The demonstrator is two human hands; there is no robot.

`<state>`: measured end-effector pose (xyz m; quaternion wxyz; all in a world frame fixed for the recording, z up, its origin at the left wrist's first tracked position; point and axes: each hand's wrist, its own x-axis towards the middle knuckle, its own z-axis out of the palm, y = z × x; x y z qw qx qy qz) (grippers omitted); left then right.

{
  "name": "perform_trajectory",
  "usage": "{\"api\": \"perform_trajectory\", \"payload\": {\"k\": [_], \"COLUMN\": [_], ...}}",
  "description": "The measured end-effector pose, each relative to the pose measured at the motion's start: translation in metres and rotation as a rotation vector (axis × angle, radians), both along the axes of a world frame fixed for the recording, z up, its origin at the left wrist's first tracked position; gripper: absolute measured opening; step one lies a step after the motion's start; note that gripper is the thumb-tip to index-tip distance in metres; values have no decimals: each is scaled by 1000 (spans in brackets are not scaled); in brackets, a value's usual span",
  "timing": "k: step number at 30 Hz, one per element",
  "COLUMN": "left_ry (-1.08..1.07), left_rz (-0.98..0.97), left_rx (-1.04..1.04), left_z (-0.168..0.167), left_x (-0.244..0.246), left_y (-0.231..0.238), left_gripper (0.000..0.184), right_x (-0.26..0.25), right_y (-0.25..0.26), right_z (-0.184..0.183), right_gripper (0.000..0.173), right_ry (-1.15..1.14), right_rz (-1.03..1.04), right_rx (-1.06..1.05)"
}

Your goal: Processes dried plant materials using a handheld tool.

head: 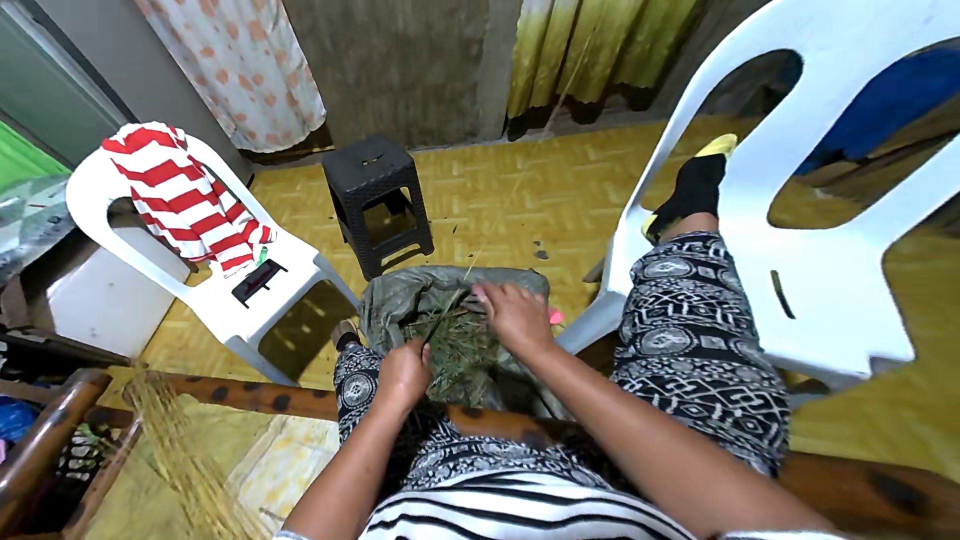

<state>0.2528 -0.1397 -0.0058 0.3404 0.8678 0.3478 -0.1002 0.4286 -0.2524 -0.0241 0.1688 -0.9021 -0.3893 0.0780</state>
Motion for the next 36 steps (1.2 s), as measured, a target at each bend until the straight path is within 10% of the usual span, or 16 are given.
{"api": "perform_trajectory", "payload": {"k": [9,24,30,36], "left_ry": [95,62,67,-72], "left_rz": [-33,-81,-45,64], "left_rx": [169,307,144,-124], "left_z": [-1,-7,-4,-10], "left_x": [9,11,8,13], "left_y": [-1,-9,-2,7], "left_gripper": [41,38,39,39], "right_x": [-39,-24,5,-32], "right_y": [-2,5,0,-4], "right_z": [19,6,11,-1], "right_gripper": [50,43,45,48], "right_ry": [251,-50,122,301], "right_rz": [222,164,-62,161], "right_rx": [-111,-146,-63,-15]}}
